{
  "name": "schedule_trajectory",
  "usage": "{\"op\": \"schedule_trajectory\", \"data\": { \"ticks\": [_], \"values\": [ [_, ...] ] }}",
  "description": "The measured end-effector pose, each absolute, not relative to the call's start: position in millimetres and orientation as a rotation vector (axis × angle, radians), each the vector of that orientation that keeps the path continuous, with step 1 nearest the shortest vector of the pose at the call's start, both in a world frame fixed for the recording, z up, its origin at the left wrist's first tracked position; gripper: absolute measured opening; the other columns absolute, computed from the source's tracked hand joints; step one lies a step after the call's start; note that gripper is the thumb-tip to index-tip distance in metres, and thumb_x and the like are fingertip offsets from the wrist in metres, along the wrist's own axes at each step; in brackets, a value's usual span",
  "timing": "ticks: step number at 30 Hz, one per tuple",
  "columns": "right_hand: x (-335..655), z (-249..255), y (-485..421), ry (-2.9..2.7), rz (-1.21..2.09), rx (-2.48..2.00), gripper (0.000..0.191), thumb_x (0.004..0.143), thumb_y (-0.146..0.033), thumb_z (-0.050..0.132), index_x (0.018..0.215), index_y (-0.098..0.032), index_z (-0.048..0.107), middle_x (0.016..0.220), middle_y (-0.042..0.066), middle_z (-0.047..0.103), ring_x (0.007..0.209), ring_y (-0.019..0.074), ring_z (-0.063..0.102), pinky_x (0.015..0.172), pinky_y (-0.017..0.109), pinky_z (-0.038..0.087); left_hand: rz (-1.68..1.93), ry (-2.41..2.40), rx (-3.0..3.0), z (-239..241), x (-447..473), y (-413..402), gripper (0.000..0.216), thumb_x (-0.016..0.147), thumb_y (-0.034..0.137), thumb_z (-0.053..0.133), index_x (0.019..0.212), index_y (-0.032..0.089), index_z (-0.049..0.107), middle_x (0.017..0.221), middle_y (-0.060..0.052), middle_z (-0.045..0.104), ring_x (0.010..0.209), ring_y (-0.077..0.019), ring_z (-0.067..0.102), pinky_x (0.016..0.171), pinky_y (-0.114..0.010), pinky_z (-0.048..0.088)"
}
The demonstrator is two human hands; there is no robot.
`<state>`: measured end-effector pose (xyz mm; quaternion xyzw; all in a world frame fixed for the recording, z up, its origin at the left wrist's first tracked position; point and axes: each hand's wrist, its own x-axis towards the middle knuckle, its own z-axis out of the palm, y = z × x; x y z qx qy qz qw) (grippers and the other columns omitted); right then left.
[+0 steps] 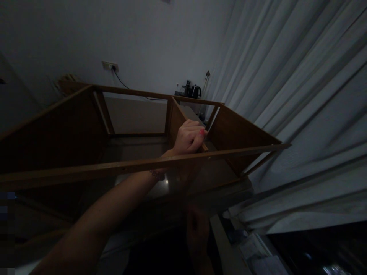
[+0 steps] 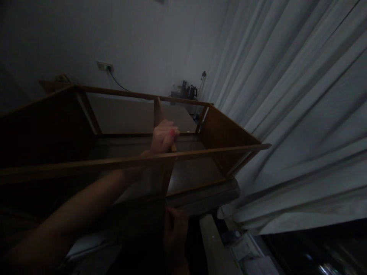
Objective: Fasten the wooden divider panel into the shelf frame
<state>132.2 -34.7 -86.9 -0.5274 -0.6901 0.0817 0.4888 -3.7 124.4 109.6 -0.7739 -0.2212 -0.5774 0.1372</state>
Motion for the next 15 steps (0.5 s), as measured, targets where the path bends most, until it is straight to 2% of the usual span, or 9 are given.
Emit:
{"op": "schedule_trajectory", "data": {
  "ticks": [4, 10, 15],
  "values": [
    [141, -83, -35, -1.875, 0.233, -1.155, 0.016, 0.085, -0.026, 0.047, 0.085, -0.023, 0.062, 0.077, 0.003, 0.062, 0.071, 0.0143, 0.059, 0.062, 0.025, 0.049, -1.66, -0.667, -2.245, 108, -4, 125, 0.041, 0.087, 0.027, 0.018, 0.05, 0.019, 0.032, 0.047, 0.002, 0.038, 0.051, -0.0111, 0.034, 0.059, -0.03, 0.03],
    [157, -94, -31, -2.04, 0.143, -1.06, 0.028, 0.085, -0.027, 0.046, 0.113, -0.026, 0.054, 0.091, 0.003, 0.063, 0.083, 0.0154, 0.061, 0.071, 0.027, 0.052, -1.663, -0.672, -2.24, 108, -4, 125, 0.042, 0.087, 0.028, 0.017, 0.05, 0.019, 0.033, 0.047, 0.001, 0.039, 0.052, -0.0114, 0.034, 0.059, -0.03, 0.03],
    [157, -98, -29, -2.021, 0.111, -1.008, 0.024, 0.084, -0.023, 0.049, 0.106, -0.025, 0.058, 0.086, 0.002, 0.066, 0.08, 0.015, 0.061, 0.069, 0.027, 0.052, -1.657, -0.68, -2.232, 108, -4, 124, 0.042, 0.087, 0.028, 0.017, 0.049, 0.019, 0.031, 0.047, 0.001, 0.038, 0.051, -0.0114, 0.034, 0.058, -0.03, 0.03]
  ]
}}
